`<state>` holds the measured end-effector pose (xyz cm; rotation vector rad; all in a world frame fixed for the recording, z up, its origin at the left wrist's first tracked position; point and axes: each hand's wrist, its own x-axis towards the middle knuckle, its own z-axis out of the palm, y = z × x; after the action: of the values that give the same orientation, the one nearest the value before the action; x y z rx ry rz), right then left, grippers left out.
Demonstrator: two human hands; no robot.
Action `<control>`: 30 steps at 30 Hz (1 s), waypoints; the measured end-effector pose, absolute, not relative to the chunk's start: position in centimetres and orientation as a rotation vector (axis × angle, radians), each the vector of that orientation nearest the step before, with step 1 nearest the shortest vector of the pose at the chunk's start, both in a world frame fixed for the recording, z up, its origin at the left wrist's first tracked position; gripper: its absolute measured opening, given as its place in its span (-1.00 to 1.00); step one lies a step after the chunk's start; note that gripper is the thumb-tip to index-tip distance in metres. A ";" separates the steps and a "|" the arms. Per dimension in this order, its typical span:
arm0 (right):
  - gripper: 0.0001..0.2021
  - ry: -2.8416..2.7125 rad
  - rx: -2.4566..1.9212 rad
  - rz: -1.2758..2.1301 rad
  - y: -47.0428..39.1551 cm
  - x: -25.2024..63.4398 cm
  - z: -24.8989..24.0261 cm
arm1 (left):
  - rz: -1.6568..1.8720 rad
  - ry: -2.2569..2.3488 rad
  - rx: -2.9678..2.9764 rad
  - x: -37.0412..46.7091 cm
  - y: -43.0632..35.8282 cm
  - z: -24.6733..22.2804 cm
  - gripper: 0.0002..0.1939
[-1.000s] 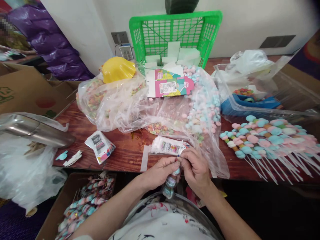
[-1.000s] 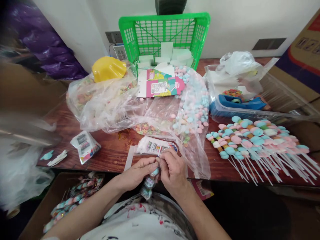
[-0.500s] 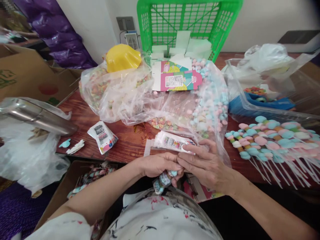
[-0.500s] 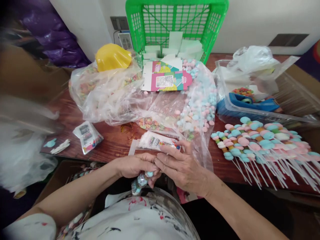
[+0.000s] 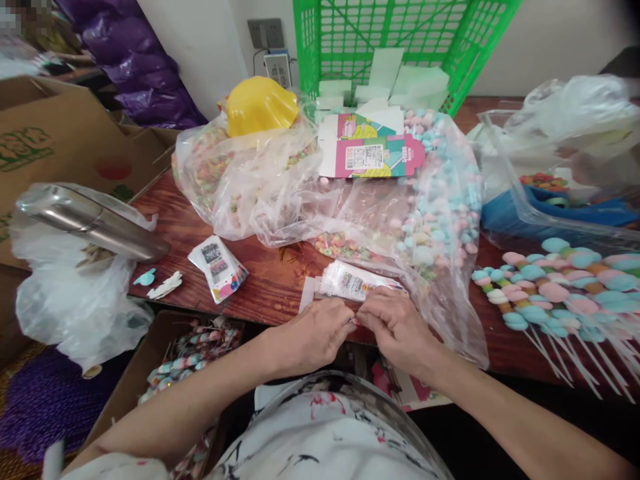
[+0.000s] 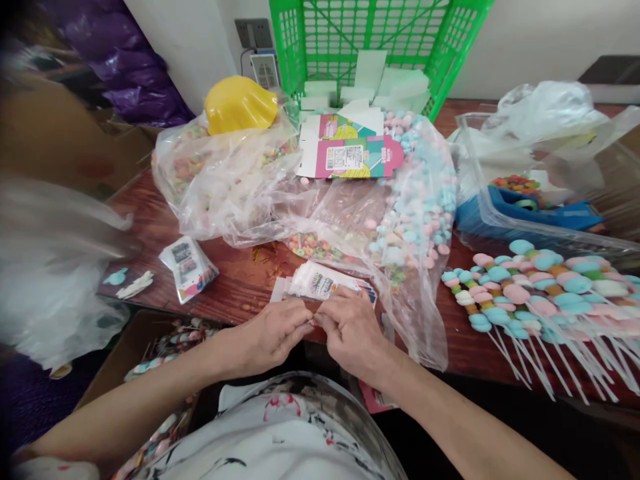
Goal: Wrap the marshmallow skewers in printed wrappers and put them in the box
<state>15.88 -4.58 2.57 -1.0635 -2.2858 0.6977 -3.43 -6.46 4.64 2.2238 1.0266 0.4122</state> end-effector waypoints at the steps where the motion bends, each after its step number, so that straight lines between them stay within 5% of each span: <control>1: -0.73 -2.260 -1.114 0.804 -4.4 15.7 2.3 | 0.460 1.047 2.283 -3.5 -6.7 4.4 -0.76; 4: -0.69 -2.249 -1.192 0.896 -4.3 15.2 2.6 | 0.546 1.089 2.329 -3.9 -6.9 3.8 -0.74; 7: -0.80 -2.383 -1.017 0.476 -4.8 14.8 4.0 | 0.626 1.124 2.100 -4.6 -6.7 3.7 -0.76; 12: -0.71 -2.561 -0.540 -0.084 -4.8 14.3 5.4 | 0.537 0.963 1.112 -6.3 -6.6 3.5 -0.84; 16: -0.78 -2.659 -0.366 0.013 -4.2 12.5 4.6 | 0.459 0.939 0.840 -7.8 -7.4 3.0 -0.71; 25: -0.80 -2.806 -0.761 0.810 1.2 7.3 3.5 | 0.822 1.451 2.018 -11.4 -9.3 1.8 -0.71; 30: -0.87 -2.858 -1.203 0.191 5.1 6.3 3.0 | 1.090 1.452 1.327 -13.2 -9.2 1.4 -0.76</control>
<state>6.28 5.13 3.04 -1.2030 -2.8583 0.1914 -13.16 -9.15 1.38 1.3266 1.4518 1.0900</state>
